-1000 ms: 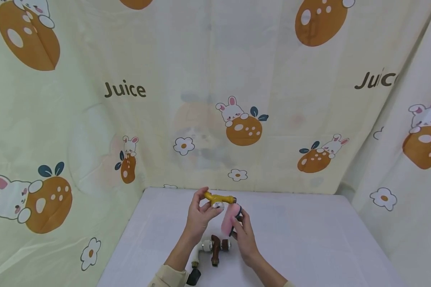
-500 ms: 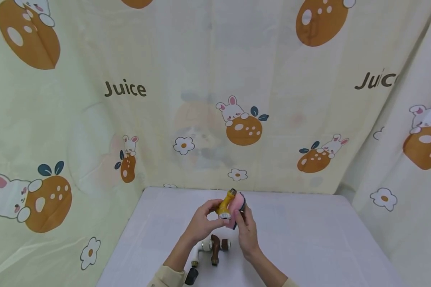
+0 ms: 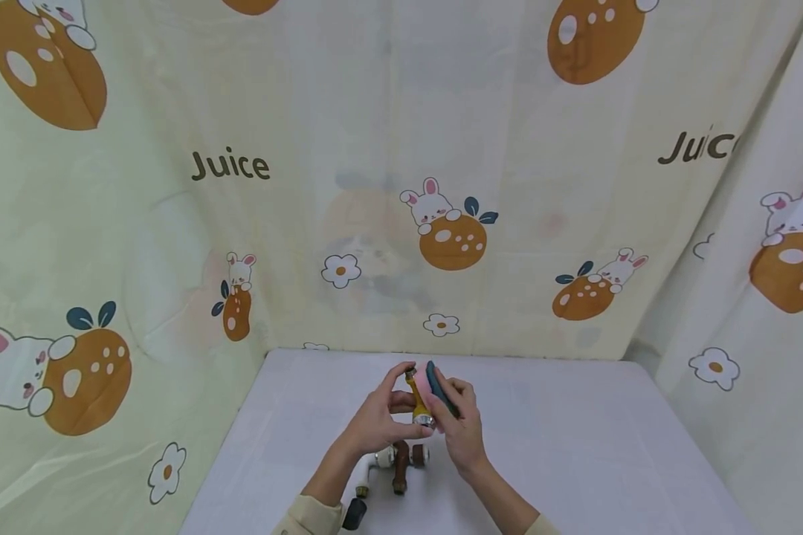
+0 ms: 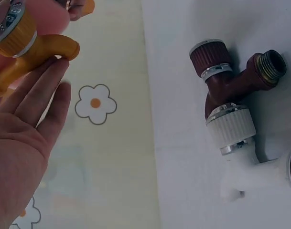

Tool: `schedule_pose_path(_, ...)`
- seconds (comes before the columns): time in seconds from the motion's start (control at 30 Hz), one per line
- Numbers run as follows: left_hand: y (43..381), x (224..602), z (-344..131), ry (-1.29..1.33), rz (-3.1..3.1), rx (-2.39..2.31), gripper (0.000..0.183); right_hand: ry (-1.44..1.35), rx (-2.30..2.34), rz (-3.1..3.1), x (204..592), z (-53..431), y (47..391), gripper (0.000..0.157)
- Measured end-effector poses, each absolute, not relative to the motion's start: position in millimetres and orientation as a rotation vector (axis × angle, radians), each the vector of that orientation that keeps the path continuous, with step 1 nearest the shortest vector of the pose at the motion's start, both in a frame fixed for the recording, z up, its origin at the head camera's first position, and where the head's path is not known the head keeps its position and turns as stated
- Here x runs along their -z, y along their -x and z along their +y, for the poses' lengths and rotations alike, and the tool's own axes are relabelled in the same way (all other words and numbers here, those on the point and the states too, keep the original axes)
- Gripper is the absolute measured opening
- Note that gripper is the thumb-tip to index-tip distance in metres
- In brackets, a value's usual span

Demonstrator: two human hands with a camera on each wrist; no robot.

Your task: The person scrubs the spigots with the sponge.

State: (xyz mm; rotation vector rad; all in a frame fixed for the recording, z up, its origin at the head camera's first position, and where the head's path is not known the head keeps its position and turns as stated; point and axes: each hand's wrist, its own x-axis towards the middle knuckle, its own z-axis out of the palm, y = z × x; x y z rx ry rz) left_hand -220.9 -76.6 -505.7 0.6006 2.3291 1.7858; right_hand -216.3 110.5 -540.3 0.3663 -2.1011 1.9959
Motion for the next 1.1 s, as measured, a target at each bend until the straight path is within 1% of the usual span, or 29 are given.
schedule_pose_path(0.13,221.8,506.0,-76.2,-0.588,2.316,-1.804,0.102,-0.326,-2.003,-2.142,541.3,110.7,216.8,0.049)
schedule_pose_path(0.4,221.6,507.7,-72.0,-0.645,2.399,-1.758,0.102,-0.205,-1.986,-2.232,539.2,110.1,219.8,0.050)
schedule_pose_path(0.67,221.9,506.4,-65.0,-0.729,2.487,-1.708,0.109,-0.136,-1.942,-2.269,542.7,110.0,223.8,0.053)
schedule_pose_path(0.9,218.2,505.8,-54.3,-0.733,2.595,-1.696,0.104,-0.071,-1.879,-2.326,544.9,111.0,225.0,0.055)
schedule_pose_path(1.1,214.6,499.1,-48.2,-0.747,2.665,-1.651,0.105,0.046,-1.801,-2.403,544.8,112.7,228.4,0.060)
